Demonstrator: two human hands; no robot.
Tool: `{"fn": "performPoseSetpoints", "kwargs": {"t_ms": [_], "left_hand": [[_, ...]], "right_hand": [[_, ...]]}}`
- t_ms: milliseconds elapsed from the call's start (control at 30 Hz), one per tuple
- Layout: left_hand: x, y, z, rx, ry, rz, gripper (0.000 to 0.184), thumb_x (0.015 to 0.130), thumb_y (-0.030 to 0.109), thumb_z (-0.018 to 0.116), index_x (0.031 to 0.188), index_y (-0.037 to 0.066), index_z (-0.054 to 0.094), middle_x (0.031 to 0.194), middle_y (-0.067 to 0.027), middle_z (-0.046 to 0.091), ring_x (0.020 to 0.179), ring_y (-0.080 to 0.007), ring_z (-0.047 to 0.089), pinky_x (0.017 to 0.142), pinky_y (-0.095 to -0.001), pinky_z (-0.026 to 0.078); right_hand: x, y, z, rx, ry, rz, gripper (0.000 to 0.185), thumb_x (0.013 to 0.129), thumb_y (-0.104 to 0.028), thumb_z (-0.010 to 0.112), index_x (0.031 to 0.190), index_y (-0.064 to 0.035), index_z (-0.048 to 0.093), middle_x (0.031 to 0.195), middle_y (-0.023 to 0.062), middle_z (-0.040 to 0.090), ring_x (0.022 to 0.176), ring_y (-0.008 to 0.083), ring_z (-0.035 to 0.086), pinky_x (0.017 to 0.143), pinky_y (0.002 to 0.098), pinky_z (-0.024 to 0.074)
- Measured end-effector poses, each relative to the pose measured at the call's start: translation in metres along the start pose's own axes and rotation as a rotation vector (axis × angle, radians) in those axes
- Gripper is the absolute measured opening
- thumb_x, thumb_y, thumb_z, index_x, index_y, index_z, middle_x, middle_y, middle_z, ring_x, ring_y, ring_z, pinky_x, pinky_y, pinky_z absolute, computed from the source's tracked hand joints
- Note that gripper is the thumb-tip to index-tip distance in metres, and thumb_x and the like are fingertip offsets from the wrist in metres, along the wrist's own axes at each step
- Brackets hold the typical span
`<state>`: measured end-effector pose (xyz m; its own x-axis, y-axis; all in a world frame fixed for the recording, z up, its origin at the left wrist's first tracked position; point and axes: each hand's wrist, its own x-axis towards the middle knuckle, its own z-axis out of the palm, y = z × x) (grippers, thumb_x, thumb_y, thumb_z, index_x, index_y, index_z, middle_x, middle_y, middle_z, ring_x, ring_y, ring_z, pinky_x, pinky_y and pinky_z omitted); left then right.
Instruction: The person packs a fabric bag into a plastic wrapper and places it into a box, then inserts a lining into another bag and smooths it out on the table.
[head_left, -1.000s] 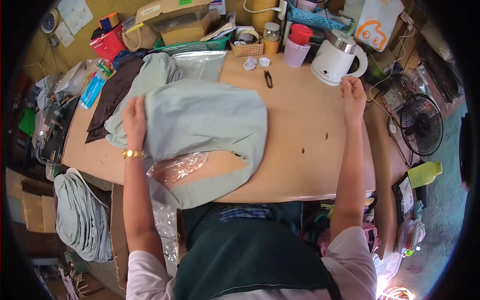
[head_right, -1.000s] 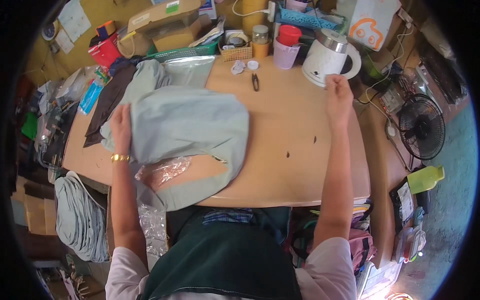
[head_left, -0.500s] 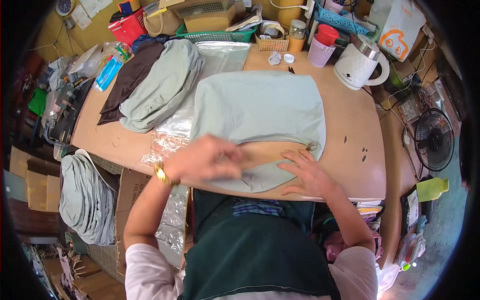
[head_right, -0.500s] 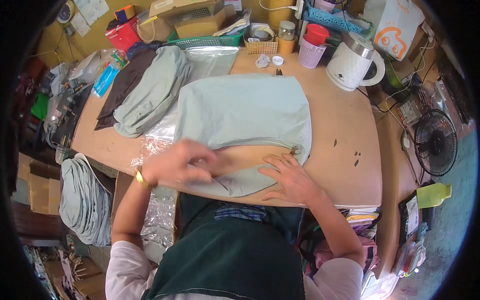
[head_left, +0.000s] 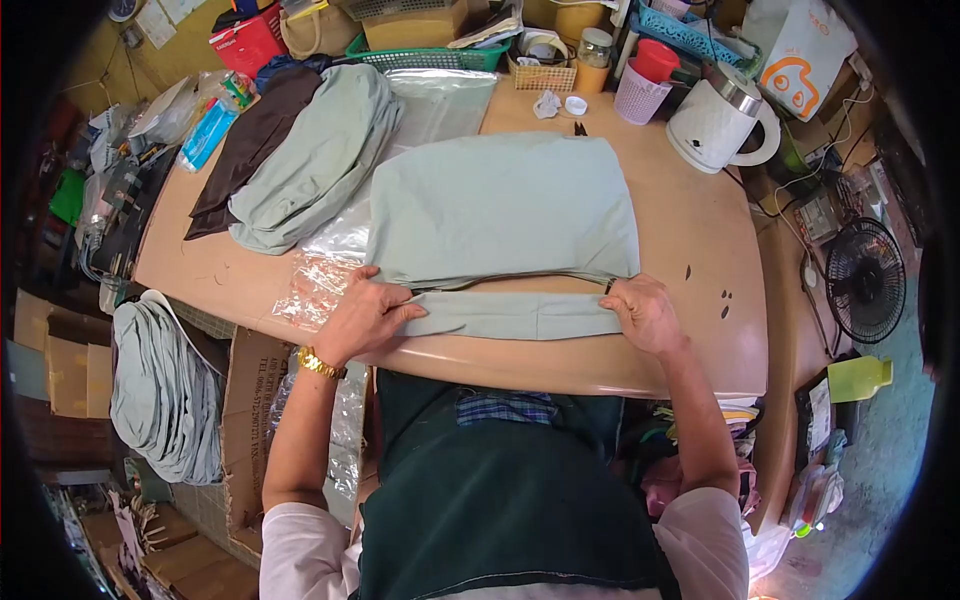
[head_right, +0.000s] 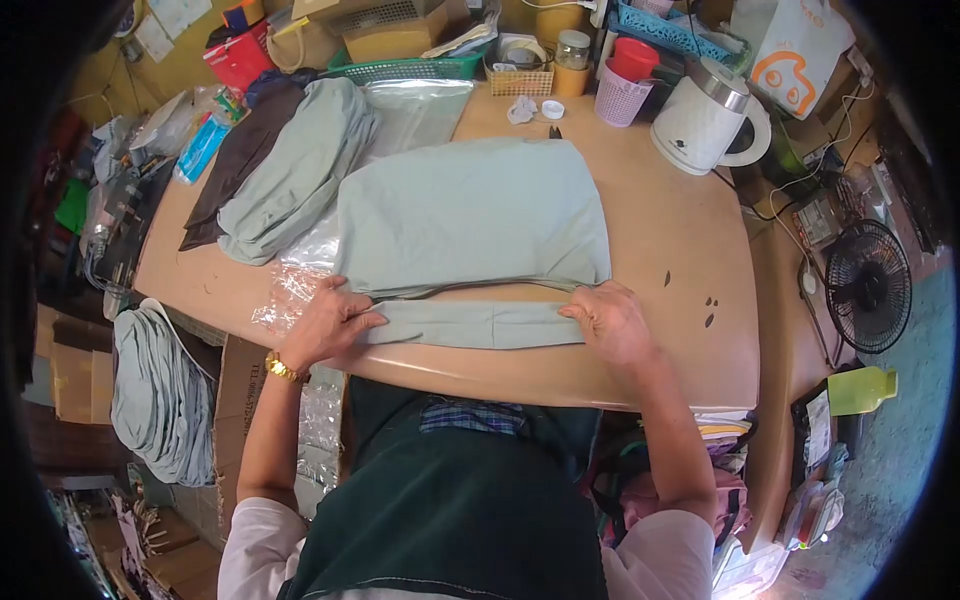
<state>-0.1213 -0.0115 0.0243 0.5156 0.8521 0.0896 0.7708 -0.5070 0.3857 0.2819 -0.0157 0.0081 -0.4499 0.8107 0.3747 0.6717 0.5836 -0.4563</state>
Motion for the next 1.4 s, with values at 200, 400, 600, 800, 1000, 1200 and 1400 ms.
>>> {"fn": "performPoseSetpoints", "kwargs": {"t_ms": [200,400,600,800,1000,1200,1400], "left_hand": [[0.052,0.084,0.028,0.023,0.248,0.132,0.039,0.091,0.043,0.058,0.094,0.005,0.068,0.077,-0.0149,0.066,0.079,-0.0333,0.064,0.080,-0.0434,0.046],[0.071,0.113,0.019,-0.205,-0.212,-0.090,0.041,0.089,0.044,0.060,0.098,0.005,0.065,0.093,-0.0146,0.067,0.088,-0.0333,0.064,0.069,-0.0445,0.049],[0.053,0.130,0.053,-0.041,-0.035,0.106,0.030,0.089,0.031,0.062,0.089,0.001,0.065,0.084,-0.0169,0.067,0.079,-0.0339,0.066,0.066,-0.0442,0.050],[0.039,0.141,0.003,-0.237,-0.133,-0.088,0.026,0.090,0.030,0.062,0.089,0.004,0.066,0.080,-0.0177,0.065,0.075,-0.0363,0.064,0.065,-0.0446,0.050],[0.031,0.143,0.017,-0.175,-0.042,-0.015,0.030,0.093,0.029,0.058,0.091,0.000,0.064,0.083,-0.0208,0.065,0.076,-0.0401,0.063,0.064,-0.0455,0.049],[0.076,0.151,0.050,-0.245,0.193,0.035,0.026,0.093,0.024,0.059,0.086,0.000,0.063,0.074,-0.0189,0.062,0.069,-0.0412,0.059,0.060,-0.0463,0.045],[0.073,0.150,0.049,-0.305,0.211,0.053,0.025,0.090,0.025,0.062,0.083,0.000,0.063,0.068,-0.0199,0.060,0.065,-0.0416,0.058,0.058,-0.0467,0.044]], "right_hand": [[0.023,-0.042,-0.005,-0.231,0.252,-0.219,0.015,0.082,-0.013,0.071,0.076,-0.0045,0.060,0.061,0.0076,0.050,0.059,0.0294,0.054,0.062,0.0395,0.0463],[-0.058,-0.070,0.029,0.328,0.106,0.425,0.003,0.088,-0.002,0.065,0.090,-0.0007,0.064,0.085,0.0110,0.063,0.064,0.0140,0.062,0.049,0.0298,0.0486],[-0.064,-0.100,0.056,1.311,0.070,0.810,0.024,0.099,-0.016,0.055,0.109,0.0050,0.058,0.101,0.0121,0.065,0.082,0.0187,0.068,0.071,0.0314,0.0568],[-0.043,-0.083,0.050,1.872,0.468,0.841,0.032,0.098,-0.029,0.056,0.114,-0.0015,0.059,0.105,0.0110,0.066,0.097,0.0207,0.065,0.083,0.0373,0.0545],[-0.030,-0.087,0.065,1.601,0.546,0.889,0.023,0.096,-0.027,0.061,0.101,-0.0051,0.066,0.093,0.0013,0.067,0.088,0.0109,0.062,0.076,0.0288,0.0508],[-0.031,-0.085,0.089,1.412,0.437,0.750,0.022,0.098,-0.024,0.059,0.086,-0.0061,0.062,0.077,-0.0025,0.058,0.066,0.0060,0.052,0.062,0.0226,0.0453],[-0.021,-0.089,0.067,1.597,0.628,0.876,0.018,0.098,-0.023,0.058,0.089,-0.0061,0.057,0.076,0.0023,0.061,0.062,0.0114,0.058,0.055,0.0288,0.0525]]}}
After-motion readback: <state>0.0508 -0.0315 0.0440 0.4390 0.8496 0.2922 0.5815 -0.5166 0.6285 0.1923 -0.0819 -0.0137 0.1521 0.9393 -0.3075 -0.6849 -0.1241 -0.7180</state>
